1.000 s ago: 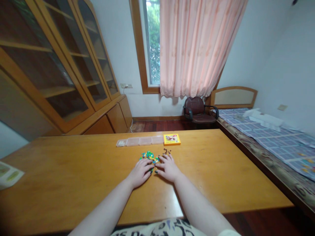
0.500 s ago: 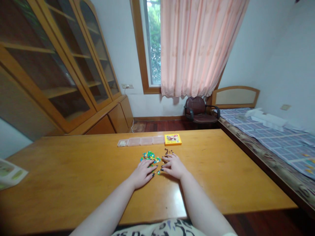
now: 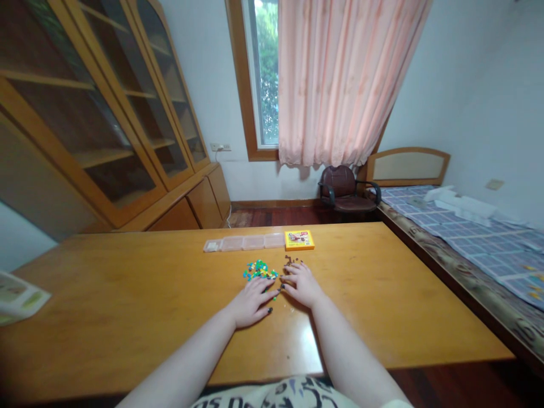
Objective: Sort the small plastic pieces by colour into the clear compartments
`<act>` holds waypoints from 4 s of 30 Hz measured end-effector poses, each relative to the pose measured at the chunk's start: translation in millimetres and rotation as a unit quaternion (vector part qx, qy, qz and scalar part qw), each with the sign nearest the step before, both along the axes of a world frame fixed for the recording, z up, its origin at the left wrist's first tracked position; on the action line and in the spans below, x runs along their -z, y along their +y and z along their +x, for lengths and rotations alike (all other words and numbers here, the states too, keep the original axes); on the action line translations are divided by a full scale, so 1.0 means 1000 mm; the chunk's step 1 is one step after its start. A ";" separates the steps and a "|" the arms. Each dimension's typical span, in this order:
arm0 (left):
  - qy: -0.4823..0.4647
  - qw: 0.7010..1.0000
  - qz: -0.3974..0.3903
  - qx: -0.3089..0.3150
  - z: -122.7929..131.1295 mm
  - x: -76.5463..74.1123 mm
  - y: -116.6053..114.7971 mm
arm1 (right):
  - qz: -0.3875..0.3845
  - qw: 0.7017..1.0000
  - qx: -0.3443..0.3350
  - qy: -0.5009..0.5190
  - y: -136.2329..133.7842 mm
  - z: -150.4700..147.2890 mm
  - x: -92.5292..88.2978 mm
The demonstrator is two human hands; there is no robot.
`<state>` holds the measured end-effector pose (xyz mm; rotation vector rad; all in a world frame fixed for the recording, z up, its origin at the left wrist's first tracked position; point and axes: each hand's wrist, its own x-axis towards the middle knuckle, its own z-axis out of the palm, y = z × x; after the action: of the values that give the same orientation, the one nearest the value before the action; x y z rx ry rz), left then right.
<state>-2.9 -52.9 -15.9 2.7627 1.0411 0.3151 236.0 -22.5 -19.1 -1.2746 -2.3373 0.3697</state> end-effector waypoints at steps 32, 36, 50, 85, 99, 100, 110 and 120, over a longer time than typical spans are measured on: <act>-0.055 0.980 0.026 -0.191 -0.002 0.021 0.016 | 0.015 0.999 -0.045 -0.002 -0.008 0.001 -0.005; -0.052 0.982 0.033 -0.177 -0.002 0.020 0.015 | 0.019 1.000 0.000 0.010 -0.005 0.003 -0.002; -0.046 0.974 0.037 -0.219 -0.001 0.022 0.015 | 0.040 0.999 0.022 -0.004 0.000 0.004 0.008; -0.057 0.981 0.020 -0.182 -0.001 0.017 0.013 | 0.040 0.999 0.001 -0.022 -0.011 -0.018 0.005; -0.026 0.989 0.000 -0.144 -0.001 0.011 0.010 | 0.049 0.997 0.054 -0.014 -0.011 -0.019 0.005; -0.026 0.989 -0.001 -0.142 -0.001 0.011 0.010 | 0.049 0.998 0.034 -0.014 -0.011 -0.019 0.004; -0.026 0.993 0.009 -0.116 -0.001 0.010 0.009 | 0.006 0.999 -0.002 -0.052 -0.014 -0.021 0.004; -0.051 0.997 0.024 -0.058 -0.001 0.004 0.007 | 0.033 0.999 -0.013 -0.023 -0.013 -0.020 0.002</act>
<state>-4.0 -46.4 -20.4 2.7009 1.1839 0.4967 216.0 -35.9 -21.1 -1.2360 -2.3859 0.2723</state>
